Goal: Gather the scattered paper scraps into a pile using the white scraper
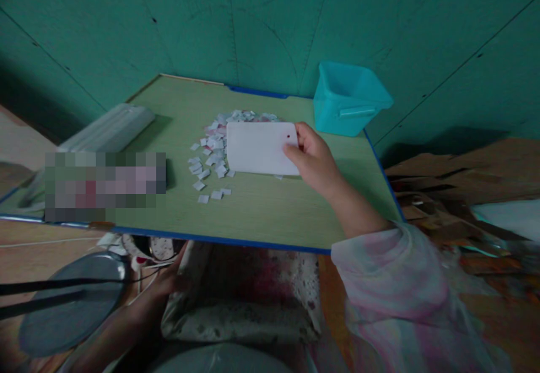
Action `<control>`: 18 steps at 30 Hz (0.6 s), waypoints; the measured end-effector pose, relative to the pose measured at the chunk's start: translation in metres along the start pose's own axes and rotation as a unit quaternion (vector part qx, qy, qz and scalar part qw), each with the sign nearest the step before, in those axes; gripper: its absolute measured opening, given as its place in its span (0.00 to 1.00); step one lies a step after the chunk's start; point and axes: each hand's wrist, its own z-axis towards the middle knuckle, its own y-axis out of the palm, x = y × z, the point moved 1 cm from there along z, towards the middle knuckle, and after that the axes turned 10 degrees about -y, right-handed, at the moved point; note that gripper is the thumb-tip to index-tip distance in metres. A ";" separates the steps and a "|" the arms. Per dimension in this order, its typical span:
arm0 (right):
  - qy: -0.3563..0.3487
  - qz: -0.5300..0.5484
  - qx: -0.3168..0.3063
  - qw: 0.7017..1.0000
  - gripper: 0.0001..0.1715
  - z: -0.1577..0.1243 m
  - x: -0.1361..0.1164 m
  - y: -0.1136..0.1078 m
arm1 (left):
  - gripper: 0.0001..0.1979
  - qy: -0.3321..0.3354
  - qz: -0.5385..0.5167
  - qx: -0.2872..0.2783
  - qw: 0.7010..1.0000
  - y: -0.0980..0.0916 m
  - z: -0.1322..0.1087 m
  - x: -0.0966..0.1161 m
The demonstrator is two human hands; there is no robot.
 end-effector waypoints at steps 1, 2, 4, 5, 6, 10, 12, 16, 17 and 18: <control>-0.003 -0.003 0.003 1.000 0.13 0.000 0.000 0.000 | 0.49 -0.005 -0.007 0.001 1.000 0.001 -0.001 0.001; -0.005 -0.008 0.008 1.000 0.12 0.001 0.000 -0.001 | 0.50 -0.009 -0.015 0.001 1.000 0.002 -0.001 0.001; -0.010 -0.021 0.023 0.999 0.12 0.002 0.001 -0.004 | 0.50 -0.011 -0.022 -0.005 1.000 0.001 -0.001 0.000; -0.012 -0.027 0.031 0.999 0.12 0.003 0.001 -0.006 | 0.49 -0.008 -0.022 -0.005 1.000 0.000 0.000 -0.002; -0.014 -0.032 0.037 0.999 0.11 0.004 0.001 -0.008 | 0.47 0.004 -0.017 -0.001 1.000 -0.002 0.001 -0.004; -0.007 -0.047 0.035 0.998 0.10 0.004 0.002 -0.010 | 0.45 0.011 -0.020 0.016 1.000 -0.008 0.005 -0.011; -0.003 -0.057 0.033 0.998 0.09 0.004 0.003 -0.011 | 0.47 -0.002 -0.026 0.022 0.999 -0.009 0.006 -0.012; -0.017 -0.065 0.051 0.996 0.09 0.005 0.002 -0.014 | 0.45 0.020 -0.018 -0.014 1.000 -0.007 0.006 -0.009; -0.018 -0.063 0.054 0.996 0.10 0.005 0.001 -0.015 | 0.44 0.014 -0.028 -0.026 0.999 -0.006 0.005 -0.009; -0.017 -0.060 0.055 0.997 0.10 0.005 0.000 -0.014 | 0.44 0.005 -0.038 -0.029 0.999 -0.005 0.005 -0.009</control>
